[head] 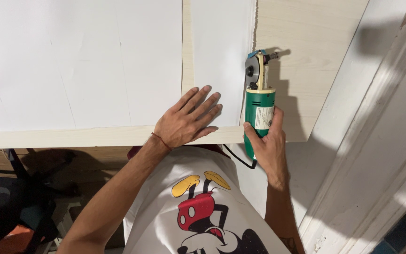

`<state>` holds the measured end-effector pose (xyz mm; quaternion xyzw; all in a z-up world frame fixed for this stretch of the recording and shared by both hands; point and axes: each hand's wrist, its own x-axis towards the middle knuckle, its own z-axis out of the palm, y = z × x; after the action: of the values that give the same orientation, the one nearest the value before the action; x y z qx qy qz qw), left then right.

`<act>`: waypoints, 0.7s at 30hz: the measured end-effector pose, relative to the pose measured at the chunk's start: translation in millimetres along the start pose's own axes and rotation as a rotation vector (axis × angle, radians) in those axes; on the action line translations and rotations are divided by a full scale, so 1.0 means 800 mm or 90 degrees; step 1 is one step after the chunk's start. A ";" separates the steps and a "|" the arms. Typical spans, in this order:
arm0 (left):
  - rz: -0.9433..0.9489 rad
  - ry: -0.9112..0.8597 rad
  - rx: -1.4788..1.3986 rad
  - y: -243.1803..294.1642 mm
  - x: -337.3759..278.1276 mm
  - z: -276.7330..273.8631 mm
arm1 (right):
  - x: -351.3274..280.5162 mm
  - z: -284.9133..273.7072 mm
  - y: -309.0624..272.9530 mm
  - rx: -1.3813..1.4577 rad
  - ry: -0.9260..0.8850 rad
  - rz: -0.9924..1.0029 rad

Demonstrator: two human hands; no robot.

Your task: Cutting strips of paper using an electric rotary cutter on a workshop table

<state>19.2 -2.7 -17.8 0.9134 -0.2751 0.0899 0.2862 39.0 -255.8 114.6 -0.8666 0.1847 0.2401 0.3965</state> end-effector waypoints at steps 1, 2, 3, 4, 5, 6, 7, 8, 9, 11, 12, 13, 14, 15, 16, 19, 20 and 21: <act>0.000 0.000 -0.001 0.000 0.000 0.000 | 0.002 -0.001 0.001 0.000 0.001 0.000; -0.002 0.003 -0.005 0.000 0.001 -0.001 | 0.003 -0.003 0.002 -0.004 0.000 0.000; -0.004 0.005 -0.009 0.001 0.001 -0.001 | 0.005 -0.004 0.003 -0.007 -0.002 0.000; -0.005 0.005 -0.009 0.001 0.001 0.000 | 0.006 -0.004 0.003 -0.007 -0.002 0.000; -0.005 0.005 -0.010 0.001 0.001 0.000 | 0.008 -0.004 0.002 -0.006 -0.001 -0.003; -0.005 0.005 -0.010 0.001 0.000 0.000 | 0.009 -0.004 0.001 -0.005 0.000 -0.005; -0.005 0.006 -0.009 0.000 0.000 0.000 | 0.010 -0.004 0.000 -0.005 0.000 -0.005; -0.005 0.005 -0.009 0.000 0.001 0.000 | 0.011 -0.004 0.000 -0.005 0.001 -0.009; -0.005 0.004 -0.009 0.001 0.001 0.000 | 0.011 -0.004 -0.001 -0.005 0.002 -0.011; -0.005 0.000 -0.011 0.000 0.000 0.001 | 0.013 -0.005 0.002 -0.008 0.001 -0.011; -0.004 -0.004 -0.013 0.000 0.000 0.001 | 0.014 -0.006 0.003 -0.010 0.000 -0.012; -0.004 -0.004 -0.013 0.000 0.001 0.000 | 0.015 -0.006 -0.001 -0.010 0.000 -0.012; -0.003 -0.004 -0.017 0.000 0.001 -0.001 | 0.015 -0.005 -0.005 -0.009 0.001 -0.009; -0.003 -0.004 -0.020 0.000 0.001 -0.002 | 0.016 -0.005 -0.008 -0.008 0.002 -0.007; -0.003 -0.004 -0.020 0.000 0.000 -0.001 | 0.017 -0.005 -0.006 -0.008 0.001 -0.007; -0.003 -0.004 -0.010 0.001 0.000 0.000 | 0.021 -0.007 -0.006 -0.011 0.000 -0.013; -0.004 -0.005 -0.013 0.001 0.000 0.000 | 0.022 -0.007 -0.007 -0.011 0.000 -0.010; -0.006 -0.005 -0.016 0.001 0.000 0.001 | 0.023 -0.007 -0.008 -0.012 0.000 -0.008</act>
<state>18.7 -3.4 -17.8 0.9113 -0.2734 0.0812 0.2969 59.2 -258.5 111.3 -0.8715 0.1772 0.2392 0.3897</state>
